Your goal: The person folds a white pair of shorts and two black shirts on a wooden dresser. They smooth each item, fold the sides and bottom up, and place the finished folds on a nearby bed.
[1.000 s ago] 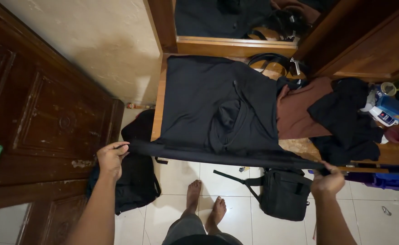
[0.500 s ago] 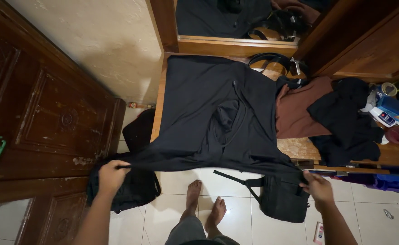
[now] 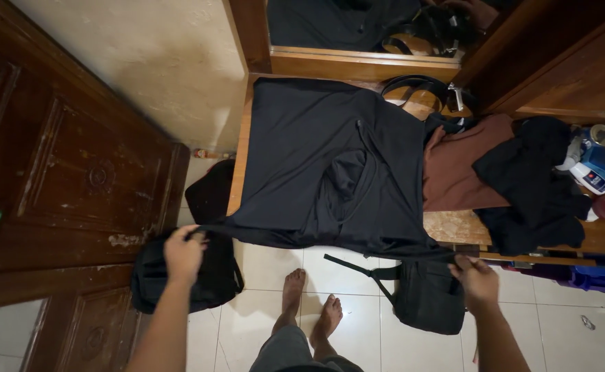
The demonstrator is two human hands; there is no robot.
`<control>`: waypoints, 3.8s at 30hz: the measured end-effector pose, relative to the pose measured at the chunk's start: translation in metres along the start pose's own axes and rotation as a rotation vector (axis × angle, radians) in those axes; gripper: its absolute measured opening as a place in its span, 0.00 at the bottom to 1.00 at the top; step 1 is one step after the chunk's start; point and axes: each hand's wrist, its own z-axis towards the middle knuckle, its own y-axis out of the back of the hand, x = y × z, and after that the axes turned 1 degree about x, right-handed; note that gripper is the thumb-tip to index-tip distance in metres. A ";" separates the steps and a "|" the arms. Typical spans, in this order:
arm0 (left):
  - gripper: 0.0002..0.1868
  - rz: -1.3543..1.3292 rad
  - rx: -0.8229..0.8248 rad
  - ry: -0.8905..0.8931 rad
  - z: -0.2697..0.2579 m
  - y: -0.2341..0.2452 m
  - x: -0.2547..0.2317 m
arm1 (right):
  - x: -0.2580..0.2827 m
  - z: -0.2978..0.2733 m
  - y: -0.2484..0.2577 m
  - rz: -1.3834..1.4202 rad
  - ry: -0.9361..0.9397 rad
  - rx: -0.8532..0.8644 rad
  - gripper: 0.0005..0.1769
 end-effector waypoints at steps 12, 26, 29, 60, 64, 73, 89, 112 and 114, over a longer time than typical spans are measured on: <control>0.08 -0.643 0.032 -0.345 0.016 0.006 -0.085 | 0.066 0.008 0.028 0.166 0.222 0.129 0.07; 0.10 -1.255 0.179 -0.319 -0.014 -0.092 -0.133 | -0.034 -0.023 0.020 -0.081 -0.156 -0.070 0.23; 0.13 -0.739 0.289 -0.710 -0.055 -0.150 -0.144 | -0.026 -0.033 0.009 -0.130 -0.349 0.068 0.26; 0.30 -0.303 0.143 -0.094 -0.096 -0.188 -0.062 | 0.129 -0.095 -0.227 -0.285 0.393 0.534 0.16; 0.40 0.204 -0.227 -0.662 -0.100 -0.200 -0.080 | 0.142 -0.021 -0.223 -0.341 0.513 0.230 0.14; 0.39 0.693 0.553 -0.765 -0.117 -0.253 -0.101 | 0.202 0.085 -0.271 -0.810 0.279 -0.120 0.45; 0.55 0.391 0.560 -0.276 -0.107 -0.222 -0.119 | 0.241 -0.026 -0.432 -0.207 1.170 0.048 0.03; 0.46 0.299 0.257 0.224 -0.060 -0.140 -0.088 | 0.138 -0.093 -0.292 -0.692 -0.005 0.702 0.39; 0.35 0.271 0.312 0.243 -0.059 -0.144 -0.072 | 0.128 -0.106 -0.288 -0.684 0.123 0.638 0.37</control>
